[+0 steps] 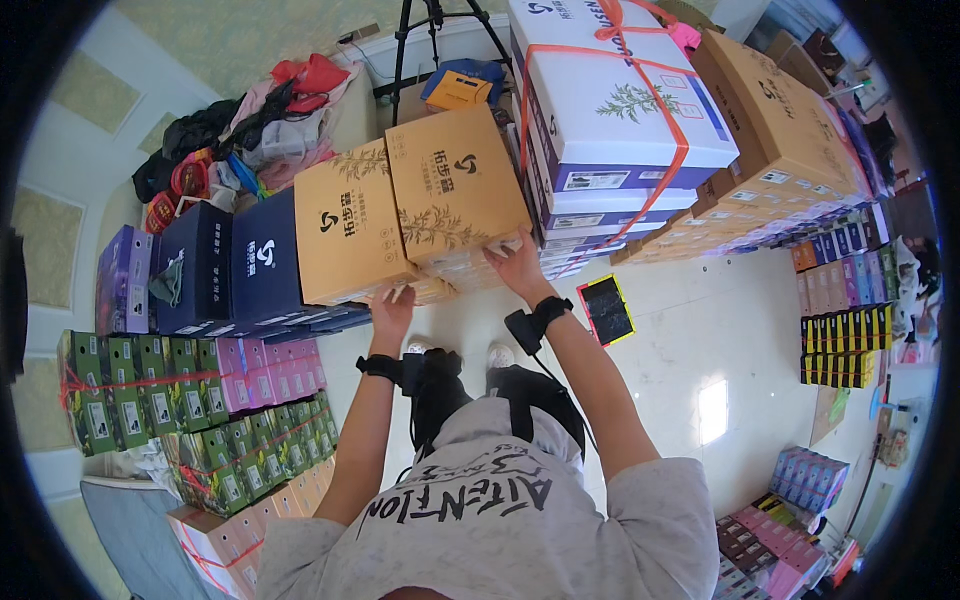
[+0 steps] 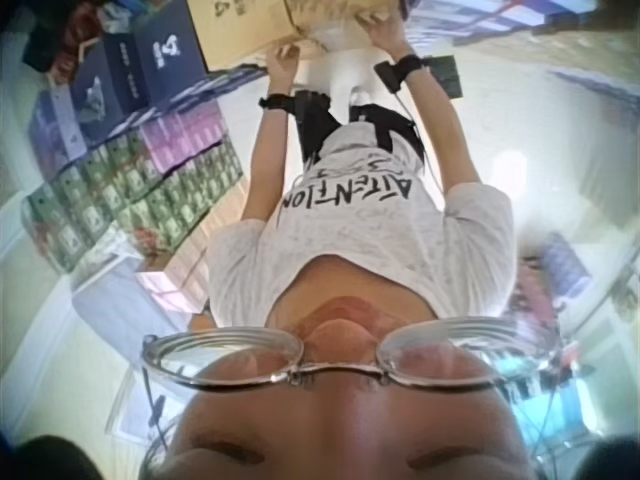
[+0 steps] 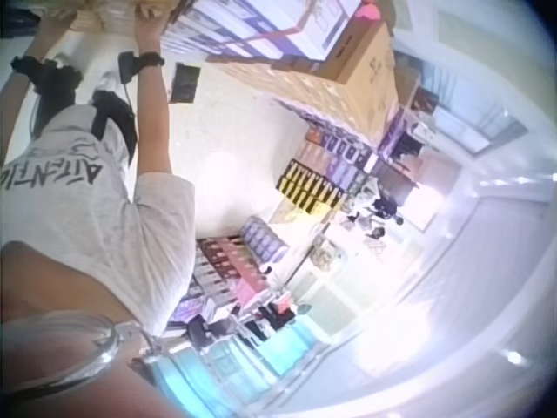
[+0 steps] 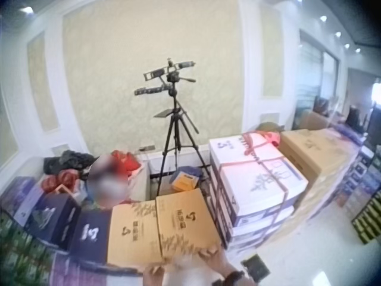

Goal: The person opens a shoebox, closes it, wipes the top and sides of several shoeboxes with a cloth, and moves one box between stacks.

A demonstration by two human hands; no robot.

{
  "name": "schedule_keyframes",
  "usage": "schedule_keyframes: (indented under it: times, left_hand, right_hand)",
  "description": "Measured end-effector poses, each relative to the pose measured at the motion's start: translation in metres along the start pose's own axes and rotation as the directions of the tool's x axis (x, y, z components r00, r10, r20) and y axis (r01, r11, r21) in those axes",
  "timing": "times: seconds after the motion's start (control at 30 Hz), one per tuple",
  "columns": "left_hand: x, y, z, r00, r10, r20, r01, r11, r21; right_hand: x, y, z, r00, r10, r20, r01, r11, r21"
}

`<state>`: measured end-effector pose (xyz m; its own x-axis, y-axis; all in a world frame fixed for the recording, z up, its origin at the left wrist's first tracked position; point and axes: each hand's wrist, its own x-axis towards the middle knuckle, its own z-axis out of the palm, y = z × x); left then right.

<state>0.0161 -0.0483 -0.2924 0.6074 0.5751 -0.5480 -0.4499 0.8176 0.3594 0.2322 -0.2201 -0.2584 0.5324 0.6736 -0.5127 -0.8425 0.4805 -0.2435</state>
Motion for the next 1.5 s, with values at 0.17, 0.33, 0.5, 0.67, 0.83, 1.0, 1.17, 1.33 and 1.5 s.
schedule_keyframes:
  times: [0.17, 0.33, 0.5, 0.67, 0.83, 1.0, 1.17, 1.33, 1.5]
  left_hand:
    - [0.01, 0.049, -0.008, 0.996, 0.045, -0.072, -0.051, 0.995, -0.091]
    - [0.017, 0.063, -0.011, 0.993, 0.093, -0.069, -0.088, 0.993, 0.076]
    - [0.02, 0.051, -0.011, 0.953, 0.224, -0.202, -0.181, 0.96, 0.212]
    - [0.012, 0.054, -0.007, 0.957, 0.214, -0.196, -0.16, 0.953, 0.255]
    - [-0.037, 0.08, 0.007, 0.963, 0.094, -0.252, -0.039, 0.976, 0.214]
    - [-0.082, 0.074, 0.003, 0.912, 0.164, -0.377, -0.066, 0.964, 0.259]
    - [-0.121, 0.064, -0.015, 0.911, 0.201, -0.361, -0.099, 0.955, 0.28]
    - [-0.157, 0.078, -0.029, 0.942, 0.2, -0.268, -0.109, 0.941, 0.32]
    - [-0.174, 0.083, 0.029, 0.947, 0.305, -0.099, -0.25, 0.896, 0.368]
  right_hand:
    - [-0.002, -0.004, -0.006, 1.0, 0.0, -0.008, 0.0, 0.999, -0.051]
    - [-0.019, 0.002, -0.019, 0.998, -0.008, -0.055, -0.003, 0.98, -0.197]
    - [-0.038, 0.018, -0.03, 0.994, 0.092, -0.059, -0.107, 0.924, -0.367]
    - [-0.042, 0.043, -0.045, 0.944, 0.32, 0.08, -0.241, 0.835, -0.495]
    - [-0.045, 0.095, -0.021, 0.838, 0.529, 0.132, -0.328, 0.682, -0.654]
    - [-0.049, 0.142, 0.022, 0.791, 0.588, 0.171, -0.364, 0.677, -0.64]
    - [-0.058, 0.157, 0.028, 0.81, 0.573, 0.126, -0.346, 0.641, -0.685]
    - [-0.096, 0.165, 0.061, 0.857, 0.485, 0.176, -0.202, 0.629, -0.751]
    - [-0.115, 0.137, 0.107, 0.887, 0.346, 0.304, 0.054, 0.577, -0.815]
